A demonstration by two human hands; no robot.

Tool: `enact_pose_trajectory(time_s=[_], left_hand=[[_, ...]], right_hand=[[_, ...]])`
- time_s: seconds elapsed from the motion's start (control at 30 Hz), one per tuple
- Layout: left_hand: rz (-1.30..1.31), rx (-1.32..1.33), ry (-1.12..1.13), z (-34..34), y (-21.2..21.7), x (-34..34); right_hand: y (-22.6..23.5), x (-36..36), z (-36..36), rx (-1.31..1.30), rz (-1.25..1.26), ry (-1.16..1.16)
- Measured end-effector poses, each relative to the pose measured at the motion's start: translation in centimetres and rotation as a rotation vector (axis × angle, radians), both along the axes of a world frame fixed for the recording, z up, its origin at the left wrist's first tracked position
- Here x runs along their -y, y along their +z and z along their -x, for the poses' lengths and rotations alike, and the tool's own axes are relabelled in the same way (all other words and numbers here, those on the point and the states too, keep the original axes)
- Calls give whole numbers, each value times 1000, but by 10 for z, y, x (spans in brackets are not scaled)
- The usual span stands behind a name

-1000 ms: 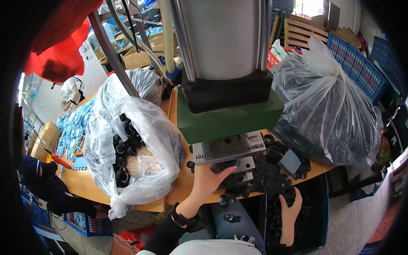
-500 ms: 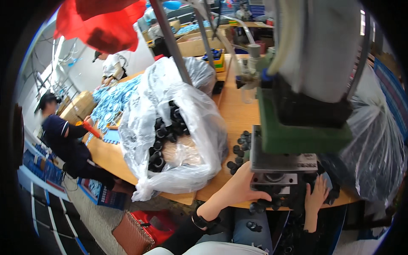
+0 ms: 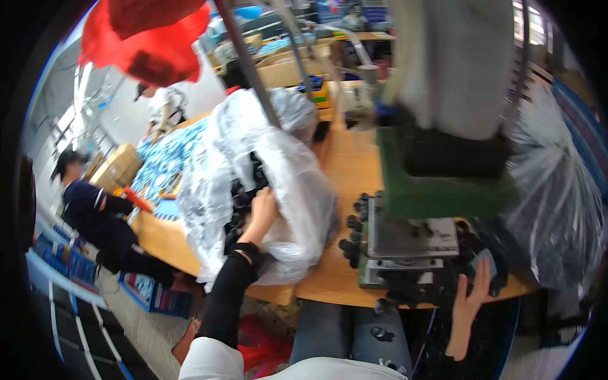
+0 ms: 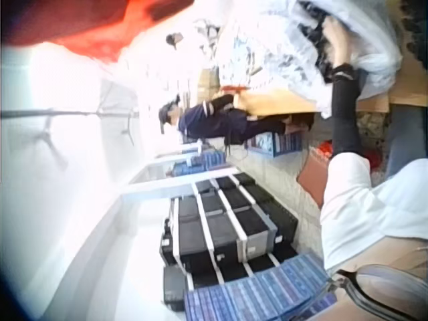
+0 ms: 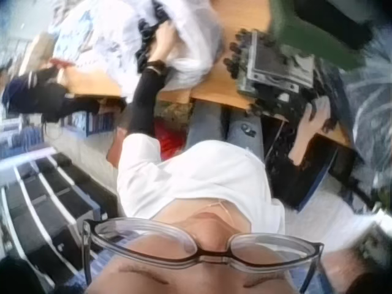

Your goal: The person operates a manual press machine to process small black circular objects. They repeatedly pick up objects from a plastic bag, place them into the press mold, and then remove the processed items, placing them into a blue bin. The task involves repetitive pick-and-place actions with the press machine.

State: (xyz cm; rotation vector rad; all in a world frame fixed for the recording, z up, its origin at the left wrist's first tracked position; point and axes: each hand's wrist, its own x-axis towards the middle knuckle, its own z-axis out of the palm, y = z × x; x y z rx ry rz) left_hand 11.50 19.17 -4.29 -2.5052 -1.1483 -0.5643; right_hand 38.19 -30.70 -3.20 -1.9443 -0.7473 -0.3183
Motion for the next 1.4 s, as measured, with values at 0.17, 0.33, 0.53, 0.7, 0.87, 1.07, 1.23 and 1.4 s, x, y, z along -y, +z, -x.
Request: enact_pose_trajectory(time_s=[0.17,0.33,0.53,0.7,0.87,1.07,1.23,1.4], left_hand=[[-118,-72,-224,24,-17,-26],[226,622,-373,8,69,91],[685,535,-836,-2,130,293],[669,637,-972,-44,113,320],[877,953,-663,-84,78,298],[896,1016,-701,-128,93,301],[1026,1128,-756,-130,114,313],[809,947,-672,-135,103,308]], right_hand=[[60,-23,49,137,6,108],[79,-18,83,154,-232,289],[94,-46,126,-766,-317,958],[91,-36,119,-1118,-533,802],[83,-9,57,-560,-355,171],[9,-78,-101,-590,-353,94],[-17,-111,-140,-275,44,-15],[17,-105,-95,-17,20,11]])
